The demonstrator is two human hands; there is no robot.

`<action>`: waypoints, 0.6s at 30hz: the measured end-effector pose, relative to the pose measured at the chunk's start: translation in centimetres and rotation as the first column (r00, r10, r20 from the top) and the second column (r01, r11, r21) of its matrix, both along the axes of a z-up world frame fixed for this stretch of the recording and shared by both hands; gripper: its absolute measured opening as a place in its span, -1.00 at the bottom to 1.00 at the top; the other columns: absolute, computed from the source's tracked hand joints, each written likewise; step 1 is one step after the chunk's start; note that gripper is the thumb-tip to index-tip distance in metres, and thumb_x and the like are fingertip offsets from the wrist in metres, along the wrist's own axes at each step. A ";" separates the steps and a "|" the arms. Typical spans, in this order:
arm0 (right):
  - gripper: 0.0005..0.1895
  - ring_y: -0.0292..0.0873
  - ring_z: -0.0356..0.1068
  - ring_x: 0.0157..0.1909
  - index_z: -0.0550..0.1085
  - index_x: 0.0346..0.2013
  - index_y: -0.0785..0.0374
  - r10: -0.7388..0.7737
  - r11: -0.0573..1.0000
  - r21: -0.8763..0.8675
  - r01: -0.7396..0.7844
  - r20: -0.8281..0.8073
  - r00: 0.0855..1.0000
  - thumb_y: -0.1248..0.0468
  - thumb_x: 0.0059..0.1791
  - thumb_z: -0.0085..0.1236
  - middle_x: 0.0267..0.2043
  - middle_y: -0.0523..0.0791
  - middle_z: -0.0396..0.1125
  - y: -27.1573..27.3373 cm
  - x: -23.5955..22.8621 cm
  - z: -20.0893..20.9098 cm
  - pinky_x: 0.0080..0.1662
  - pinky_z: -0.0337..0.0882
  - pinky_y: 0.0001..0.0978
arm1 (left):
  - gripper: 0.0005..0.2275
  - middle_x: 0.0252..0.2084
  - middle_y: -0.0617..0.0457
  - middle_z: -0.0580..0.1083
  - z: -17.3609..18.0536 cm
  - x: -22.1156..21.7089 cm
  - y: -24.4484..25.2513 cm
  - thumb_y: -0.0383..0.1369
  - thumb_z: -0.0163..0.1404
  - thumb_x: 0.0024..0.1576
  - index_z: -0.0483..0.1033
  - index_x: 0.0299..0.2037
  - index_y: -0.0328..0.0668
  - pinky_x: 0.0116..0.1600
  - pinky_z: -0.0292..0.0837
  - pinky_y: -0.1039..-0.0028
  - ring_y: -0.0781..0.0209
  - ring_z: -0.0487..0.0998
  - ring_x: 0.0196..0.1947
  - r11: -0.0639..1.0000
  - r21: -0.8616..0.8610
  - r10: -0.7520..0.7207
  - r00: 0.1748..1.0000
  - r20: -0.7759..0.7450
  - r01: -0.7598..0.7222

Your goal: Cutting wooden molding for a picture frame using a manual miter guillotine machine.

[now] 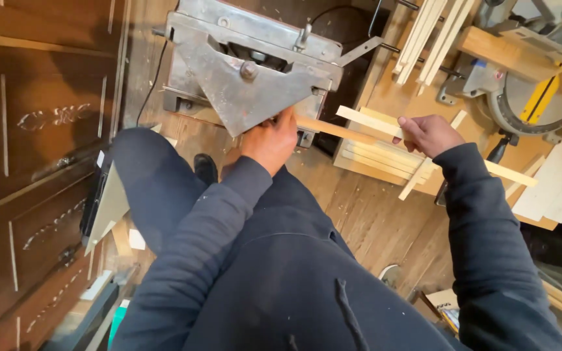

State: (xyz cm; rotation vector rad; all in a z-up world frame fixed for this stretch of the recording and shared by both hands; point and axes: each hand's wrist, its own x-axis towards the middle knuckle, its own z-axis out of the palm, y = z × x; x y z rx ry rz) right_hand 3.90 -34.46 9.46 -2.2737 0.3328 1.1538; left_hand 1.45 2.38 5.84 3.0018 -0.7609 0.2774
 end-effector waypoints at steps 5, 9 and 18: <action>-0.39 -0.12 0.31 -0.50 0.66 -0.32 0.21 0.056 0.997 0.046 -0.060 0.089 0.995 -0.12 0.19 -0.22 -0.57 -0.09 0.40 0.8 -1.0 1.2 -0.24 0.39 -0.24 | -0.70 0.10 -0.02 0.45 -0.1 -0.6 0.1 -0.43 -0.01 0.08 0.56 0.02 -0.34 -0.37 0.56 0.37 0.14 0.62 -0.41 0.999 0.002 -0.033 0.996 -0.086 0.033; -0.40 -0.13 0.33 -0.49 0.65 -0.31 0.22 0.059 0.995 0.080 -0.068 0.106 0.993 -0.12 0.19 -0.22 -0.57 -0.09 0.40 1.0 -1.2 1.7 -0.23 0.41 -0.25 | -0.68 0.12 -0.03 0.47 0.0 -0.6 0.1 -0.43 0.00 0.06 0.57 0.02 -0.30 -0.45 0.55 0.39 0.22 0.60 -0.51 0.998 0.009 -0.054 0.989 -0.141 0.056; -0.50 -0.17 0.38 -0.41 0.62 -0.24 0.24 0.011 0.993 0.113 -0.033 0.190 0.982 -0.04 0.20 -0.12 -0.51 -0.11 0.43 0.6 -2.5 1.3 -0.20 0.41 -0.29 | -0.71 0.12 -0.02 0.48 -0.4 -0.4 0.2 -0.40 -0.02 0.08 0.55 0.00 -0.28 -0.47 0.55 0.32 0.17 0.62 -0.54 0.999 -0.039 -0.038 0.974 -0.224 0.030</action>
